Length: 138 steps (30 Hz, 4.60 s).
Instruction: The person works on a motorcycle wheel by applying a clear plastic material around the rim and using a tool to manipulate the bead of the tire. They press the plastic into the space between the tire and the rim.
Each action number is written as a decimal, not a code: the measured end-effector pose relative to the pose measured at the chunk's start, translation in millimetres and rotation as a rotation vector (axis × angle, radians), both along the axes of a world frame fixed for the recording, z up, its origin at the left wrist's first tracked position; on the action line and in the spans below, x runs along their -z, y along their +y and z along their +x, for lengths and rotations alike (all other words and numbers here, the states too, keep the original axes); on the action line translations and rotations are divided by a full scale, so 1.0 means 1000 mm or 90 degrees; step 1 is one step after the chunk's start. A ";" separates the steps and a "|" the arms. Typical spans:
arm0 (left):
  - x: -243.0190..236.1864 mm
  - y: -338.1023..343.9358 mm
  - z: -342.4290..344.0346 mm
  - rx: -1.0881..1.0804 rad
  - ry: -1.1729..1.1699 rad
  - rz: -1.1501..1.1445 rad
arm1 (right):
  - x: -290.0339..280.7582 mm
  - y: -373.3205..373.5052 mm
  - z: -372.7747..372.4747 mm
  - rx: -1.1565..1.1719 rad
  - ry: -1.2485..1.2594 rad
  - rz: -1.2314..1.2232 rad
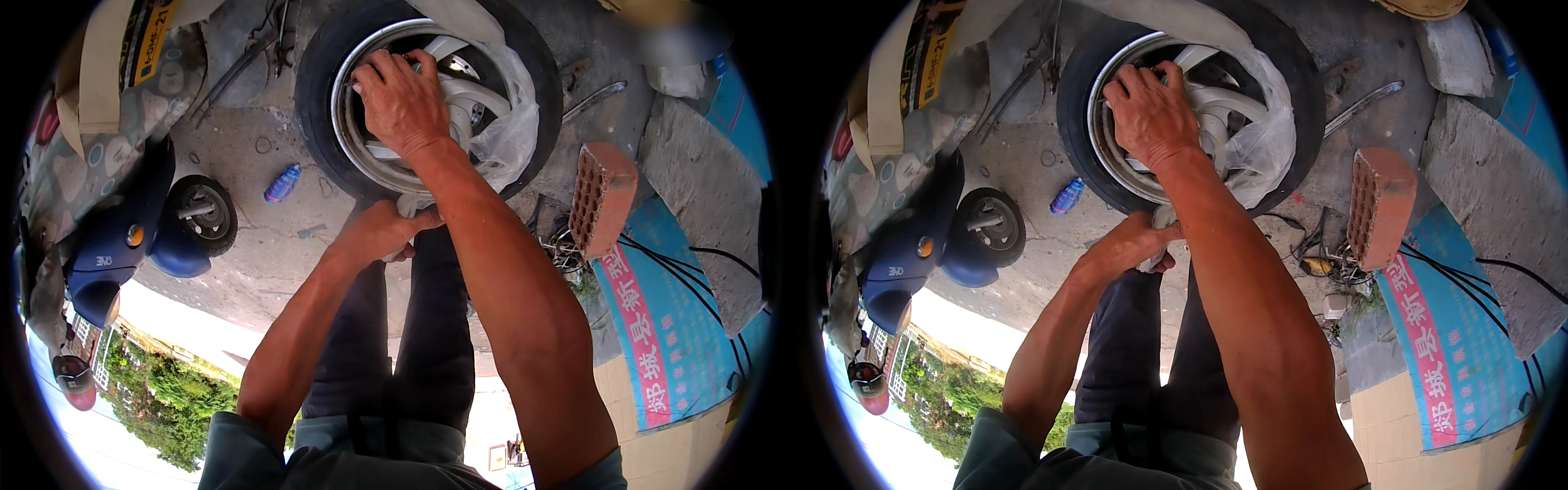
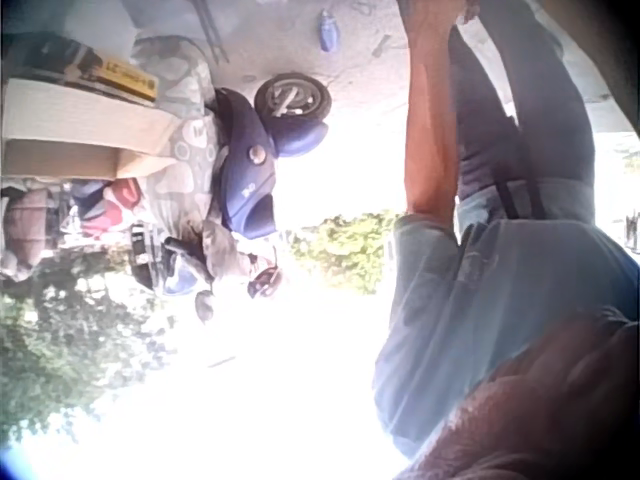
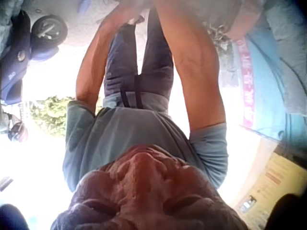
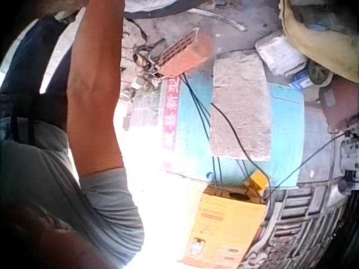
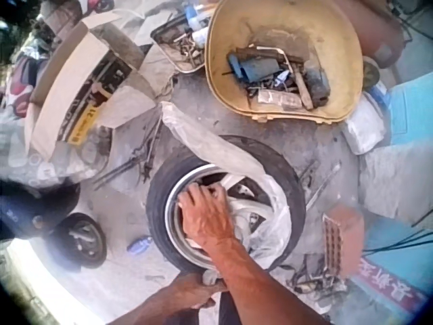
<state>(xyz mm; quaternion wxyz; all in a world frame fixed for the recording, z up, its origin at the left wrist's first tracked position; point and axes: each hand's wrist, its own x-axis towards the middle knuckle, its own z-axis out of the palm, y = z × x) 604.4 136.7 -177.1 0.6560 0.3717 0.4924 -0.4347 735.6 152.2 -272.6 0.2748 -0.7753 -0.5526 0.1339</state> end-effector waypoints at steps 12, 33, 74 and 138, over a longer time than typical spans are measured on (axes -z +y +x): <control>0.067 -0.089 -0.058 0.092 -0.270 0.334 | -0.003 0.004 -0.004 -0.004 -0.007 -0.006; 0.022 -0.022 0.002 -0.536 0.261 -0.135 | -0.008 0.008 -0.007 0.011 0.001 -0.069; 0.031 -0.104 -0.032 0.009 -0.162 0.420 | -0.008 0.012 -0.018 0.038 -0.065 -0.137; 0.047 0.126 0.146 0.475 -0.619 0.878 | -0.054 -0.075 0.093 0.528 0.719 0.191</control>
